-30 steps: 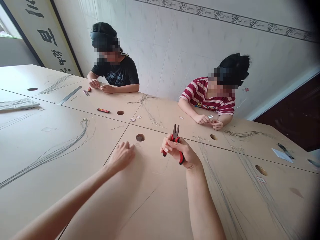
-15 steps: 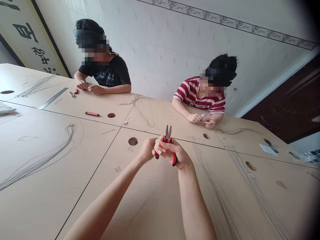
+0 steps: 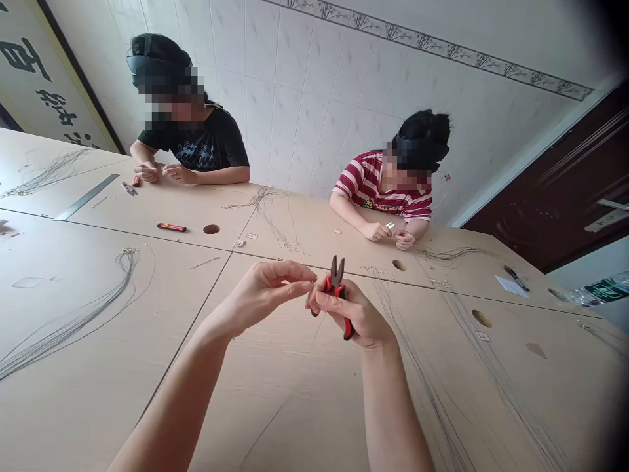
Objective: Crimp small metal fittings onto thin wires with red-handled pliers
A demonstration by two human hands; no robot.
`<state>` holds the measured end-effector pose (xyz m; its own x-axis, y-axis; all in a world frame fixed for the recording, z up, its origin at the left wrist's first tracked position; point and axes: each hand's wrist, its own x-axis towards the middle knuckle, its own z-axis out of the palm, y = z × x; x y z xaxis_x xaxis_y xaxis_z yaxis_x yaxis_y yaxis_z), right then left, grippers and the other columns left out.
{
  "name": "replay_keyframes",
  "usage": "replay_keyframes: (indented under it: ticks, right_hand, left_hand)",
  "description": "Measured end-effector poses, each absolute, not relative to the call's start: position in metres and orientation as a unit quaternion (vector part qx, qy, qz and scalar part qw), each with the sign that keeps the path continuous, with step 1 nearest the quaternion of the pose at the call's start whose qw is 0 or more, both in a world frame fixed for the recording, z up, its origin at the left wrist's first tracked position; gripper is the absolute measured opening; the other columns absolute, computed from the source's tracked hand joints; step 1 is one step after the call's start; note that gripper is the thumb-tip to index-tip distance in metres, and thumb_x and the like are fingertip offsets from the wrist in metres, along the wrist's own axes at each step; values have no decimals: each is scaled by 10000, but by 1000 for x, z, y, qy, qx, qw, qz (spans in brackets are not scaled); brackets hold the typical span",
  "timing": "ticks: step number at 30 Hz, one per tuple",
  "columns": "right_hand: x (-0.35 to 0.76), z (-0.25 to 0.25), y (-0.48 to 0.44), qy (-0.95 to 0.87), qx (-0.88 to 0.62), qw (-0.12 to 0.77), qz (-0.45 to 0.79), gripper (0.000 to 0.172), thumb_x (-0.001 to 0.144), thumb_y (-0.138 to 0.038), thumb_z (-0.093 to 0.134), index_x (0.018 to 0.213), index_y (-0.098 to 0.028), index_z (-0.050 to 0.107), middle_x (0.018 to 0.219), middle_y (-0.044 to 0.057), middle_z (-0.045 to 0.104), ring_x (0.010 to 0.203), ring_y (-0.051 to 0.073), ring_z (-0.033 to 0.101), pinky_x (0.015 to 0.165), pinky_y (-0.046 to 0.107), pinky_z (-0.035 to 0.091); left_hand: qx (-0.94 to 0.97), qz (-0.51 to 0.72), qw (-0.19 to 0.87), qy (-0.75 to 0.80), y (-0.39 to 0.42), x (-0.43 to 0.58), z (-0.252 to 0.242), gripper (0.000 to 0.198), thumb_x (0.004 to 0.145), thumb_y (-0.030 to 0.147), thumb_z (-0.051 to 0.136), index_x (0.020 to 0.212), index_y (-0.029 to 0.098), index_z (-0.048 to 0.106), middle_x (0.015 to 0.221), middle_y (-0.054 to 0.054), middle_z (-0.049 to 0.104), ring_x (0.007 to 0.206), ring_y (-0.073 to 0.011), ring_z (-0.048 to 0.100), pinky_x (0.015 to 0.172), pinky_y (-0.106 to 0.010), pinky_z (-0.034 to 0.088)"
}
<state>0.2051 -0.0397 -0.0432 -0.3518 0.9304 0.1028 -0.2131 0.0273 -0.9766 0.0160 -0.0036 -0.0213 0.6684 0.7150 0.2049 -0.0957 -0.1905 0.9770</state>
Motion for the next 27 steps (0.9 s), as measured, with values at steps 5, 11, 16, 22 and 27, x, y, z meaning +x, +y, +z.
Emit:
replay_keyframes:
  ticks: [5, 11, 16, 22, 27]
  right_hand:
    - [206, -42, -43, -561, -351, 461, 591, 163, 847, -338, 680, 773, -201, 630, 758, 12, 565, 782, 159, 530, 755, 312, 400]
    - [205, -41, -44, -580, -367, 453, 568, 169, 858, -331, 657, 756, -202, 617, 744, 4, 539, 799, 158, 528, 764, 302, 406]
    - [202, -37, -45, -591, -398, 451, 537, 186, 858, -357, 644, 760, -200, 626, 748, -1, 544, 755, 142, 501, 741, 293, 406]
    - [194, -33, -47, -527, -516, 547, 396, 201, 851, -405, 642, 916, -216, 669, 817, 11, 583, 778, 143, 503, 724, 282, 413]
    - [185, -27, -58, -507, -527, 605, 314, 191, 860, -368, 632, 762, -205, 610, 697, -16, 502, 685, 126, 450, 633, 254, 388]
  left_hand:
    - [688, 365, 582, 232, -6, 16, -21, 168, 905, 275, 627, 955, 147, 724, 944, -86, 734, 859, -211, 677, 803, -349, 528]
    - [725, 362, 498, 308, -9, 15, -19, 163, 907, 298, 615, 872, 176, 716, 845, -39, 743, 812, -180, 661, 776, -316, 511]
    - [741, 374, 449, 331, -11, 16, -15, 154, 913, 268, 595, 829, 190, 697, 800, 2, 739, 762, -142, 655, 740, -274, 505]
    - [752, 461, 292, 370, -16, 19, -20, 116, 913, 207, 592, 822, 221, 664, 895, 24, 721, 711, -103, 594, 606, -226, 478]
    - [745, 573, 127, 317, -14, 29, -29, 111, 895, 100, 602, 838, 194, 616, 988, -15, 679, 823, -121, 626, 706, -255, 525]
